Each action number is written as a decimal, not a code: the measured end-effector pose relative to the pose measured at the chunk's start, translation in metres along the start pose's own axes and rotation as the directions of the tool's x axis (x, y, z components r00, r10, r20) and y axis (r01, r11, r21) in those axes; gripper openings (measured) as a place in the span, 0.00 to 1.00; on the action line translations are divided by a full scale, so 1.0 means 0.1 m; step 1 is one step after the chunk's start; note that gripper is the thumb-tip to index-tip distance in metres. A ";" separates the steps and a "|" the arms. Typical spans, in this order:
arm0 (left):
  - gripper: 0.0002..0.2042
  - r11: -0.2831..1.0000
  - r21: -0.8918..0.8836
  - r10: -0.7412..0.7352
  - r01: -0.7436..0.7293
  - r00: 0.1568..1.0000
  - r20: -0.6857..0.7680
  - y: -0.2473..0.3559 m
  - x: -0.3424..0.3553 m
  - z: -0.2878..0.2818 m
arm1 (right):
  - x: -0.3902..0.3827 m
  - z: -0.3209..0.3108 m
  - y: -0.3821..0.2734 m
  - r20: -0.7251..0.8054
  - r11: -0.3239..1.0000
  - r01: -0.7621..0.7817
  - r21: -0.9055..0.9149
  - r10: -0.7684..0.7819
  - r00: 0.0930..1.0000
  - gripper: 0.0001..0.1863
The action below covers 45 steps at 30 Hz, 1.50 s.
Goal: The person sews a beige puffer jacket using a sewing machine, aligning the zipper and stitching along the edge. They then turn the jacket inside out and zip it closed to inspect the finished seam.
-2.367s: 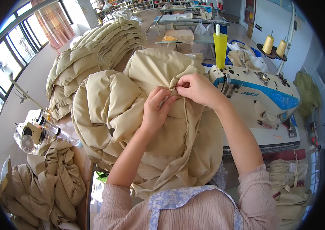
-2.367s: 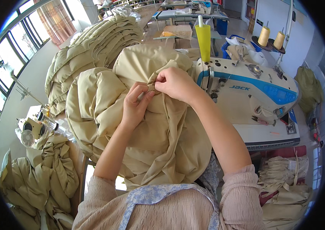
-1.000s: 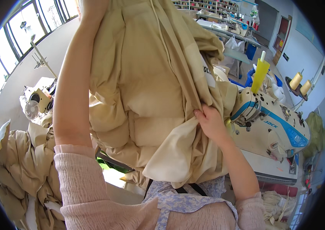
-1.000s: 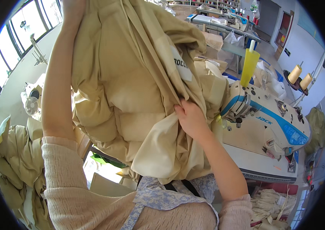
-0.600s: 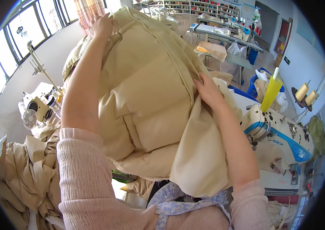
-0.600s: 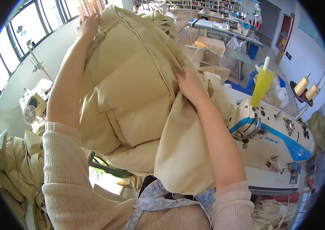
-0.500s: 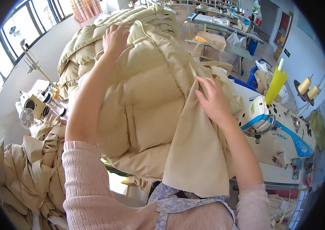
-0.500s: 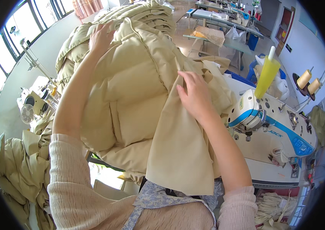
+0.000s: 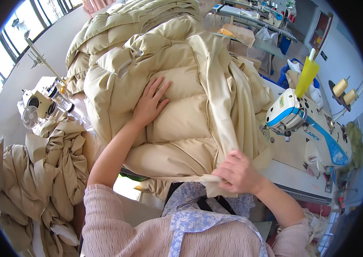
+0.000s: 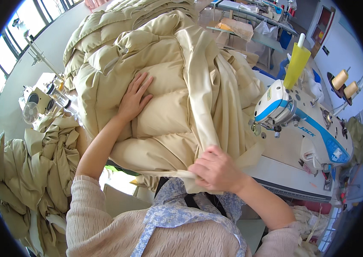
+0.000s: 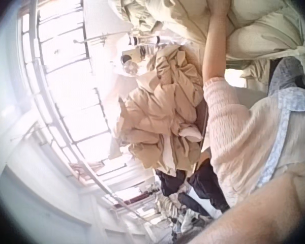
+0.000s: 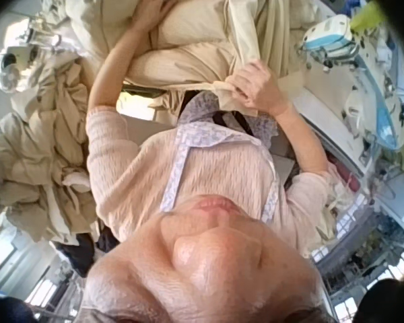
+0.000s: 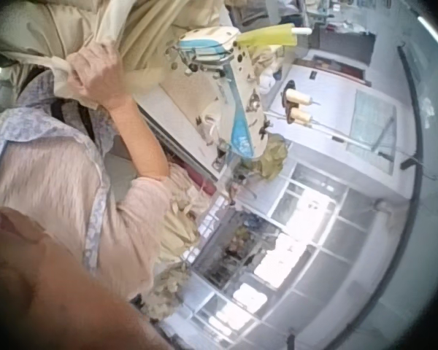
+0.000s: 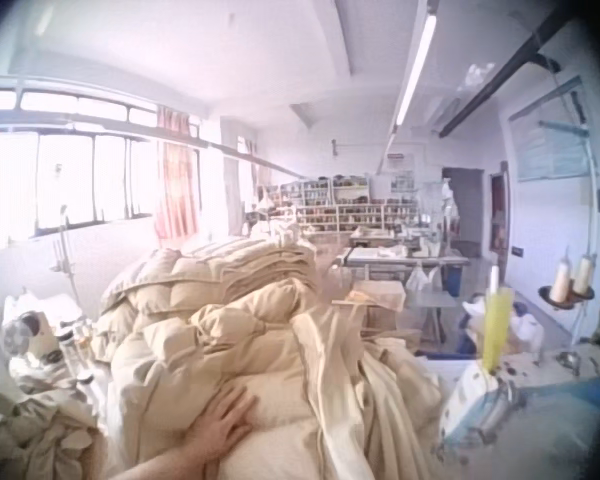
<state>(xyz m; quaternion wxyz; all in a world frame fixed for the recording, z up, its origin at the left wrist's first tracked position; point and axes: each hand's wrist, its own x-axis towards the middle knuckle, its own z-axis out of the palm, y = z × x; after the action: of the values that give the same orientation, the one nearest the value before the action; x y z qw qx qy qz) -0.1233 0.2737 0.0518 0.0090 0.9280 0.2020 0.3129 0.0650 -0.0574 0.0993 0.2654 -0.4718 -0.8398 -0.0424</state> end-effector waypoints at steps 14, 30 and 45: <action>0.31 0.738 -0.274 -0.046 0.617 0.450 0.892 1.81 -1.54 -0.57 | -0.81 0.35 -0.36 0.001 0.893 -0.451 -0.018 0.451 0.893 0.15; 0.33 -0.792 -0.587 0.053 0.168 0.977 0.208 2.15 -1.22 -0.15 | -0.65 0.40 -0.52 -0.208 0.850 -0.502 0.163 0.527 0.824 0.07; 0.36 -0.411 -0.767 -0.191 0.493 0.776 0.601 2.56 -1.52 -0.32 | -0.50 -0.06 -0.78 0.216 0.079 -0.511 0.856 0.843 0.493 0.20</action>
<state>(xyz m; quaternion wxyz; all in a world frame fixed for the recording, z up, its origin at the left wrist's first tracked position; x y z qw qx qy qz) -0.1574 -0.0228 0.0265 0.8452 0.4544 0.1608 0.2309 0.0242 -0.1404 0.0940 0.5824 -0.5987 -0.3516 0.4228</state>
